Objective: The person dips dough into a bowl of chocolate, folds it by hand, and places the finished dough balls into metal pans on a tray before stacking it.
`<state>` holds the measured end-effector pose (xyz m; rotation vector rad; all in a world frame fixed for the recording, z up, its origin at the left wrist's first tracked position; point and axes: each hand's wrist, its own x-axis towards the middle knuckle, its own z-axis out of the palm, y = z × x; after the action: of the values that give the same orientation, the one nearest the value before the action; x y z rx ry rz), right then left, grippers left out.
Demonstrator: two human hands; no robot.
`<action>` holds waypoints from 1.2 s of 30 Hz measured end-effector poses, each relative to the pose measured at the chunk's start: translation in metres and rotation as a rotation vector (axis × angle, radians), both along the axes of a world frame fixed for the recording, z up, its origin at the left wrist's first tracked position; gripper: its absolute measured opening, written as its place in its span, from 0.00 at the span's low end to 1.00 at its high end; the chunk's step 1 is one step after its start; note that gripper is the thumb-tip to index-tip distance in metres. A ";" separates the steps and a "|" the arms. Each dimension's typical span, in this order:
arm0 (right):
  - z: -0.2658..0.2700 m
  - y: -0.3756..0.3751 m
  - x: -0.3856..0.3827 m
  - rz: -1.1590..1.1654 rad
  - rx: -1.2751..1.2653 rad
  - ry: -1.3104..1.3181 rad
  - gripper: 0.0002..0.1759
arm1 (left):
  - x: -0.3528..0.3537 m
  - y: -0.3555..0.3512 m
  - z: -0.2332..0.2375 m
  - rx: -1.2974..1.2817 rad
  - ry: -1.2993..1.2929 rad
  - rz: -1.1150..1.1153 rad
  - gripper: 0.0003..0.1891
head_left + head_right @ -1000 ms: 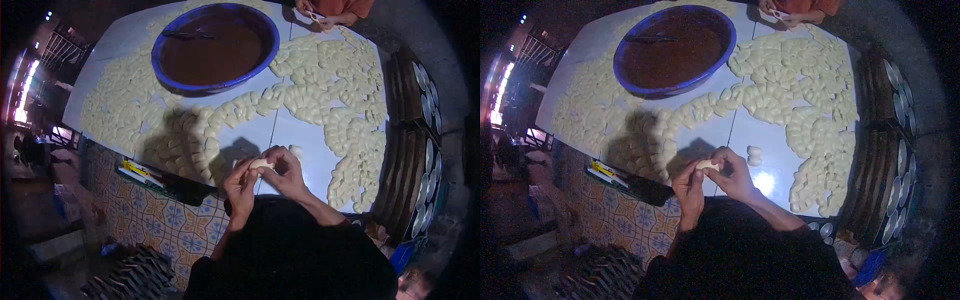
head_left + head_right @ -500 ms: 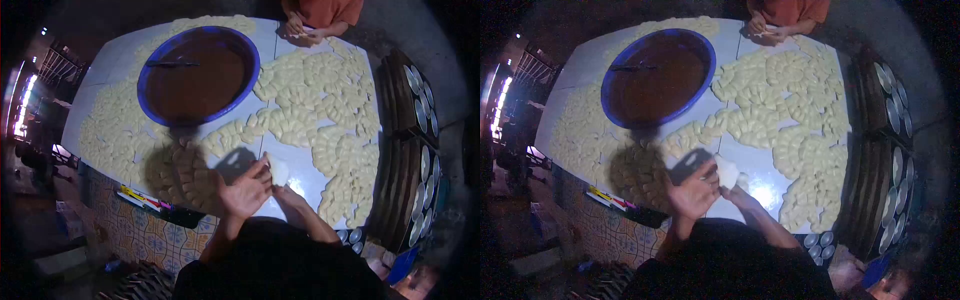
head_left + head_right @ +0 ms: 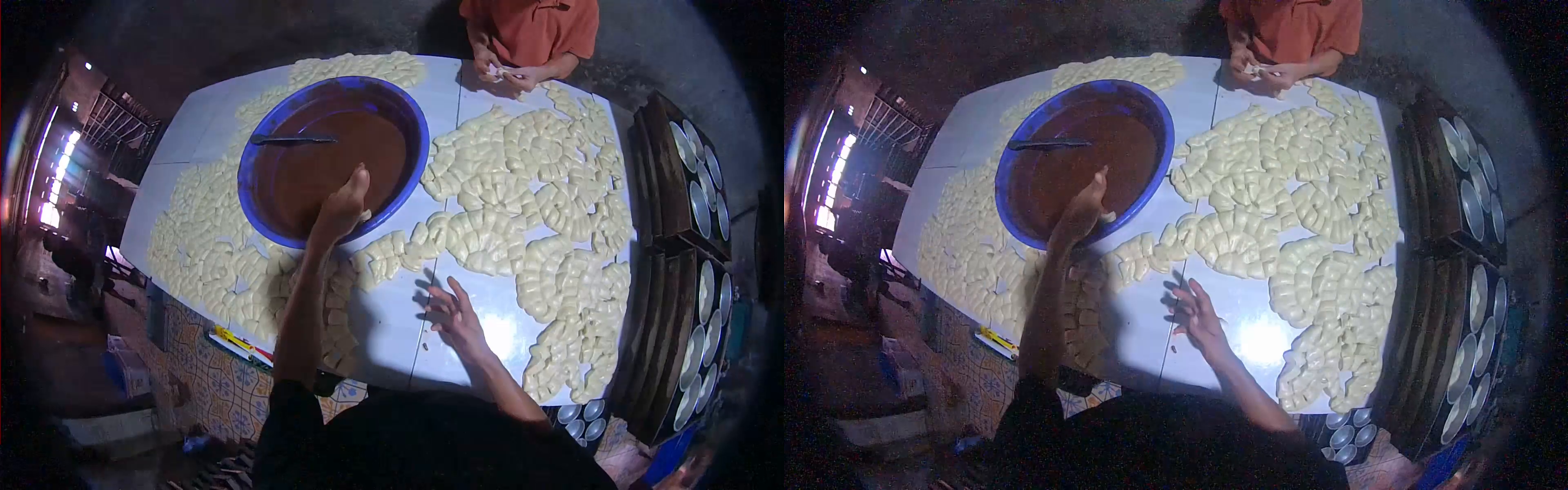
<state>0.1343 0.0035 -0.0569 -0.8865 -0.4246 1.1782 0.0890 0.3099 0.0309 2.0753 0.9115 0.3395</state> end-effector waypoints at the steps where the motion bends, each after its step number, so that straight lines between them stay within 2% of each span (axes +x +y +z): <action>1: 0.000 0.000 -0.001 -0.020 0.008 0.029 0.52 | -0.006 -0.011 0.014 -0.103 -0.020 -0.047 0.33; 4: 0.007 0.008 -0.002 -0.066 0.041 0.103 0.42 | -0.019 -0.069 0.045 -0.379 -0.313 0.206 0.32; 5: 0.016 0.013 0.000 -0.063 0.057 0.184 0.42 | -0.026 -0.080 0.024 -0.404 -0.409 0.119 0.32; 7: 0.023 0.021 -0.003 -0.053 0.028 0.392 0.34 | -0.032 -0.119 0.027 -0.779 -0.421 0.154 0.30; 8: 0.021 0.021 -0.002 -0.027 -0.001 0.451 0.30 | -0.030 -0.147 0.052 -1.119 -0.324 0.274 0.28; 10: 0.040 0.017 0.000 -0.070 -0.351 0.253 0.23 | -0.050 -0.185 -0.012 -0.995 -0.725 0.271 0.28; 11: 0.041 0.014 -0.005 -0.104 -0.395 0.135 0.22 | -0.050 -0.202 -0.017 -0.797 -0.790 0.332 0.29; 12: 0.043 0.010 -0.009 -0.138 -0.447 0.018 0.21 | -0.060 -0.207 -0.024 -0.484 -0.518 0.239 0.33; 14: 0.033 0.004 -0.022 -0.229 -0.276 -0.256 0.20 | -0.057 -0.232 -0.029 -0.234 -0.629 0.285 0.34; 15: 0.040 0.001 -0.027 -0.252 -0.303 -0.342 0.21 | -0.063 -0.236 -0.025 -0.196 -0.509 0.297 0.35; 18: 0.061 -0.010 -0.022 -0.214 -0.497 -0.480 0.21 | -0.075 -0.241 -0.035 -0.279 -0.522 0.294 0.34; 19: 0.064 -0.011 -0.020 -0.217 -0.462 -0.427 0.14 | -0.077 -0.242 -0.035 -0.341 -0.588 0.187 0.33; 22: 0.056 -0.028 -0.017 -0.139 -0.303 -0.880 0.08 | -0.082 -0.243 -0.043 -0.440 -0.590 0.226 0.31; 23: 0.060 -0.032 -0.017 -0.096 -0.213 -0.858 0.07 | -0.084 -0.243 -0.049 -0.633 -0.606 0.286 0.29; 24: 0.056 -0.039 -0.011 0.024 -0.102 -1.051 0.09 | -0.086 -0.242 -0.044 -1.025 -0.682 0.392 0.28; 26: 0.053 -0.046 -0.014 -0.023 -0.093 -1.100 0.10 | -0.096 -0.242 -0.033 -1.496 -0.774 0.427 0.28; 27: 0.058 -0.051 -0.011 0.041 -0.179 -1.022 0.11 | -0.100 -0.239 -0.025 -1.619 -0.737 0.367 0.28; 30: 0.048 -0.055 -0.007 -0.036 -0.052 -0.929 0.11 | -0.111 -0.254 -0.022 -1.014 -0.509 0.135 0.27; 31: 0.047 -0.055 -0.004 -0.018 -0.031 -0.837 0.09 | -0.113 -0.259 -0.020 -0.861 -0.553 0.054 0.23; 34: 0.051 -0.052 -0.003 -0.036 -0.023 -0.671 0.07 | -0.113 -0.266 -0.025 -0.766 -0.559 -0.019 0.19; 35: 0.057 -0.052 -0.006 -0.048 -0.072 -0.649 0.05 | -0.114 -0.266 -0.039 -0.659 -0.549 -0.040 0.17; 36: 0.055 -0.048 -0.009 -0.113 -0.087 -0.585 0.05 | -0.112 -0.266 -0.045 -0.667 -0.588 -0.028 0.15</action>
<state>0.1258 -0.0444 -0.0019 -1.3162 -0.7861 0.8233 -0.0235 0.0441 -0.0145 1.2676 0.5305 0.5127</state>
